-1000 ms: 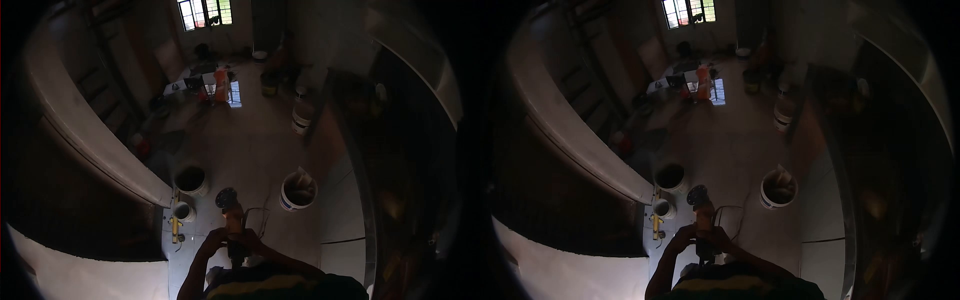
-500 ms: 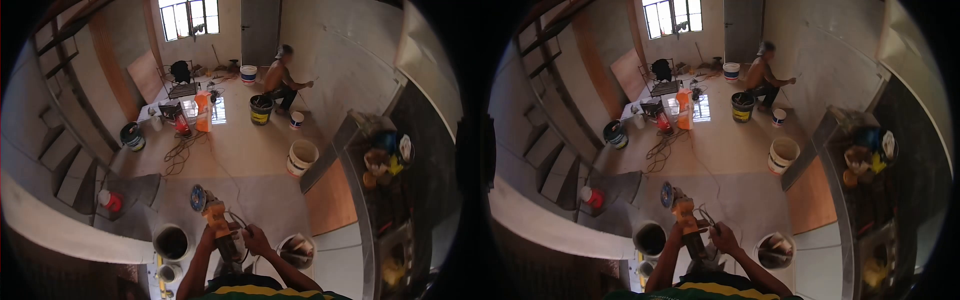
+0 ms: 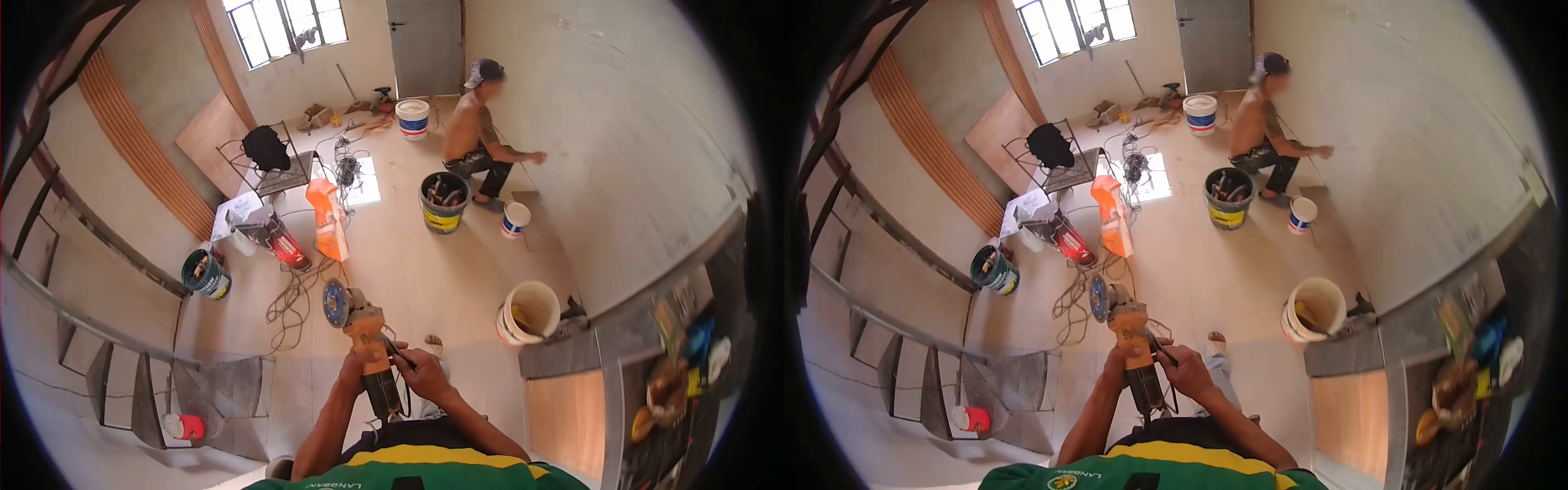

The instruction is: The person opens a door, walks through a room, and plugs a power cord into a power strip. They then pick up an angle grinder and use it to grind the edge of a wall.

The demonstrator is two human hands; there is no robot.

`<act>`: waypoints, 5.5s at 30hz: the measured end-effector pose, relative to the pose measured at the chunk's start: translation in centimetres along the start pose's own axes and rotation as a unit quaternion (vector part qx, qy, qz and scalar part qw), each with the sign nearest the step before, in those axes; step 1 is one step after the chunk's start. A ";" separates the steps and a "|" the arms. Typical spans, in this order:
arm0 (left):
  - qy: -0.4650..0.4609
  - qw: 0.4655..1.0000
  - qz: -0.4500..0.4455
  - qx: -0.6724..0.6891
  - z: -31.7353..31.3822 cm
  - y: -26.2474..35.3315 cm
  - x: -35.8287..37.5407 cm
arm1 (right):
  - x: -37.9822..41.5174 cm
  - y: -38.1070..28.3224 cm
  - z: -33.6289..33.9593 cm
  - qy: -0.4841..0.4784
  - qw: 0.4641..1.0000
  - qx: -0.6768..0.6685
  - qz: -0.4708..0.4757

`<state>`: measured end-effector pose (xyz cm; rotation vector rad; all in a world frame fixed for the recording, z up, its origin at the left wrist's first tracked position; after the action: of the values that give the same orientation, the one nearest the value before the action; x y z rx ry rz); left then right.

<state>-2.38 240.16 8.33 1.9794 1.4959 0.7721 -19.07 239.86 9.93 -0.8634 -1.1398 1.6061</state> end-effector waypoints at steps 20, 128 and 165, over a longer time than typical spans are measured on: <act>0.129 0.984 -0.060 0.110 20.6 29.9 -61.3 | -77.0 -5.2 18.5 -0.144 0.963 -0.228 -0.034; 0.463 0.837 0.259 0.138 65.3 51.7 -172.0 | -210.2 60.6 7.9 -0.216 0.857 0.283 -0.373; 0.337 0.885 0.120 -0.299 50.7 73.0 -188.2 | -235.8 28.3 50.9 0.228 0.936 0.265 -0.033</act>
<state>40.64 36.64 2.07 1.4788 1.1166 1.9158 -3.33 -2.43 4.01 -0.7654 -0.3739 1.4504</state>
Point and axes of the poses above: each hand's wrist, its own x-axis away from the middle knuckle, its own z-axis out of the back of the hand, y = z × x, the point moved 2 cm from there along -x, towards the middle knuckle, and after that the axes turned 7 degrees about -z, right-handed, at the moved point
